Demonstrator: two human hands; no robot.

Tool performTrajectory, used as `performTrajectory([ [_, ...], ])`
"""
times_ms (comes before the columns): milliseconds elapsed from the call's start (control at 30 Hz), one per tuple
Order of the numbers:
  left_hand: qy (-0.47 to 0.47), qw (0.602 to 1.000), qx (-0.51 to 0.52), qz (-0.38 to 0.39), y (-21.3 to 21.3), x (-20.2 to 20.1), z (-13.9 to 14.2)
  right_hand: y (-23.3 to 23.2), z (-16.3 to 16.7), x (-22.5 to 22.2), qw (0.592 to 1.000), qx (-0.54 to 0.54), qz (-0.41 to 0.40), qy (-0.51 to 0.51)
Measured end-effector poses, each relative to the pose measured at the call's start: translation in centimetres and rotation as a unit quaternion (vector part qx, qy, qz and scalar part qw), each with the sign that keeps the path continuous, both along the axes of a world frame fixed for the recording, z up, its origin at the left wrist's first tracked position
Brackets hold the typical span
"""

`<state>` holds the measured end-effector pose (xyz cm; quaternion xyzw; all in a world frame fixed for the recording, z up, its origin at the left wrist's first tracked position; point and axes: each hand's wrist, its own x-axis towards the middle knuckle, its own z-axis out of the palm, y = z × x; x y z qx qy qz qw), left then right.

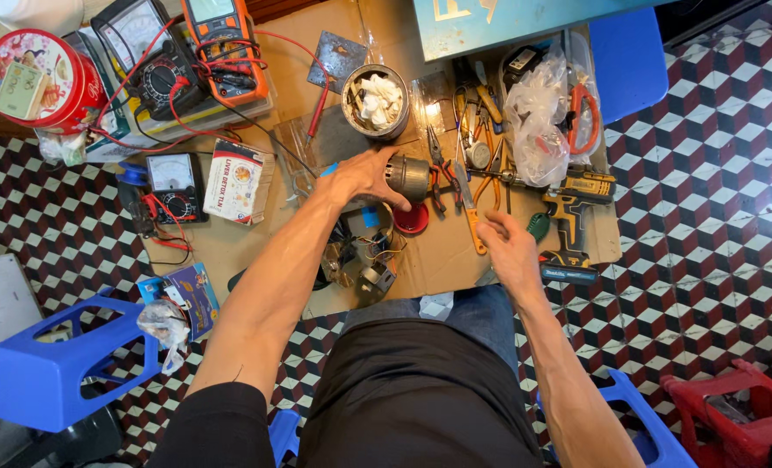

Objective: The person uses a cordless drill to remove and install screws on a small electric motor placed on a workbench. They repeatedly adjust the motor's position, handle the drill, and manipulate the motor housing and internal components throughout the clip.

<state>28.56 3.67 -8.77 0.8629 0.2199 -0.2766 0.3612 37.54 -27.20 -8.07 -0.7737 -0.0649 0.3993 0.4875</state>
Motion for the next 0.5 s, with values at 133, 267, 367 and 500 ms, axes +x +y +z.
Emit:
performTrajectory([
  [133, -0.083, 0.996, -0.009, 0.032, 0.9, -1.4, -0.3, 6.1, -2.2, 0.7, 0.994, 0.043, 0.055, 0.084],
  [267, -0.070, 0.996, -0.036, 0.043, 1.9, -2.4, -1.1, 10.1, -3.9, 1.9, 0.991, -0.042, 0.084, 0.098],
  [367, -0.095, 0.995, -0.010, 0.037, 2.2, -3.0, -1.8, 11.3, -4.6, 2.4, 0.987, -0.010, 0.103, 0.121],
  [500, -0.122, 0.992, 0.030, 0.025, 2.3, -4.2, -2.7, 11.4, -4.8, 2.6, 0.985, -0.011, 0.120, 0.127],
])
